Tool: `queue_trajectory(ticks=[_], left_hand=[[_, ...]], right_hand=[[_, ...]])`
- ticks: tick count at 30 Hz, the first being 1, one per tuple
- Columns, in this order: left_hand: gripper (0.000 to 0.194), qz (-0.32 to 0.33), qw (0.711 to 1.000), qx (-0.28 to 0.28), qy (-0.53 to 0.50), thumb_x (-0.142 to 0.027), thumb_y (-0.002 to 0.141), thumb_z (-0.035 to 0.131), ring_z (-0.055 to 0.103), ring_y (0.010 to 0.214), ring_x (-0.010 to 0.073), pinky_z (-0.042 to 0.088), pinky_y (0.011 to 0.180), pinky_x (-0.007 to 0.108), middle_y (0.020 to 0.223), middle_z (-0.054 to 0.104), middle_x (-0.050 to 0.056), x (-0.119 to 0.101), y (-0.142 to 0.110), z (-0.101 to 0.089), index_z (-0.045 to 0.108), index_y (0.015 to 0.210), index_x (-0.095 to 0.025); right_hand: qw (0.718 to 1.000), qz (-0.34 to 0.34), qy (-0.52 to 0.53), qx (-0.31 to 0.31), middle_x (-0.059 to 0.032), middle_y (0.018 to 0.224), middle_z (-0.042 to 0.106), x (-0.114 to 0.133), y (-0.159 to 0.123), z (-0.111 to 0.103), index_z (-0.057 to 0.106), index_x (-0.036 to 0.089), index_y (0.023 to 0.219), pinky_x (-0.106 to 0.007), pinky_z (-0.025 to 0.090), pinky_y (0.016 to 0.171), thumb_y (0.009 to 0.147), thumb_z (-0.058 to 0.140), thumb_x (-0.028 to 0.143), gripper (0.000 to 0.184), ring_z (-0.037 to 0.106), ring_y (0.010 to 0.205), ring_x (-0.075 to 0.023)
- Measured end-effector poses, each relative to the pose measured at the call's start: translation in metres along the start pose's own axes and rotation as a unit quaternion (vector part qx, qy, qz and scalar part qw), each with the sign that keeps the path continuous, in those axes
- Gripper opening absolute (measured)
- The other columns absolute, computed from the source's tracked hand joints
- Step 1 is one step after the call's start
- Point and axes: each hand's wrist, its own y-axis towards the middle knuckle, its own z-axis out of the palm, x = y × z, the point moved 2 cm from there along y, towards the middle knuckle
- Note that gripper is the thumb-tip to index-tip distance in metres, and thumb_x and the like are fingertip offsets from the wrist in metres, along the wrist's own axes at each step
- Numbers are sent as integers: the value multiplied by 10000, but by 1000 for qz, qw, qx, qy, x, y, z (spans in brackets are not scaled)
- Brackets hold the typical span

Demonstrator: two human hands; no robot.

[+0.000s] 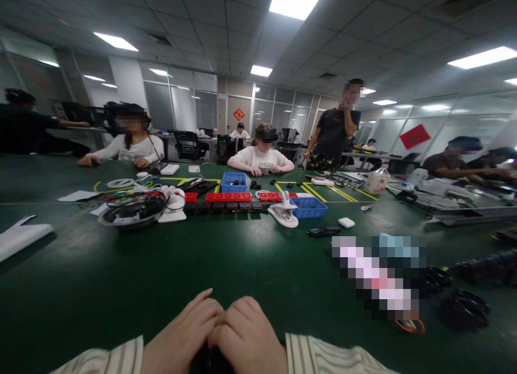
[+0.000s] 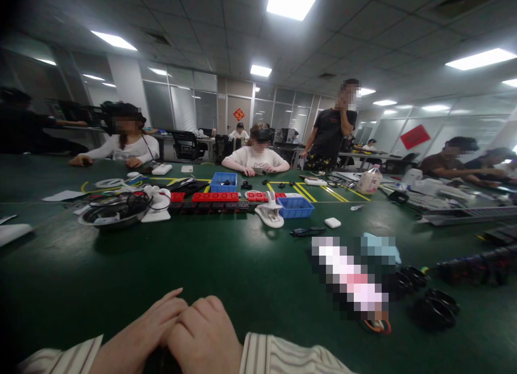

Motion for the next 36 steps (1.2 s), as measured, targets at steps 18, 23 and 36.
queue_trajectory(ticks=[18,23,36], left_hand=[[417,11,999,11,-35,-438,748,665,549,1020,247,153,1113,534,1061,596,37,-4,2,-10,567,1100,-237],[334,-8,999,47,5,-464,744,686,570,961,238,161,1099,555,983,600,39,-2,3,-7,619,962,-220],[473,6,990,99,-102,-338,749,665,544,1045,243,180,1111,503,1119,588,33,0,8,-14,528,1197,-274]], right_hand=[[997,-32,29,66,-10,829,610,-7,-7,7,509,184,944,-286,364,644,1009,183,432,415,532,766,-136],[999,20,-40,28,-3,661,524,-5,-9,10,472,179,735,-290,291,568,985,193,489,487,438,604,-137],[972,-141,70,172,87,908,663,-8,-5,6,540,252,969,-266,383,788,992,361,385,224,534,917,-97]])
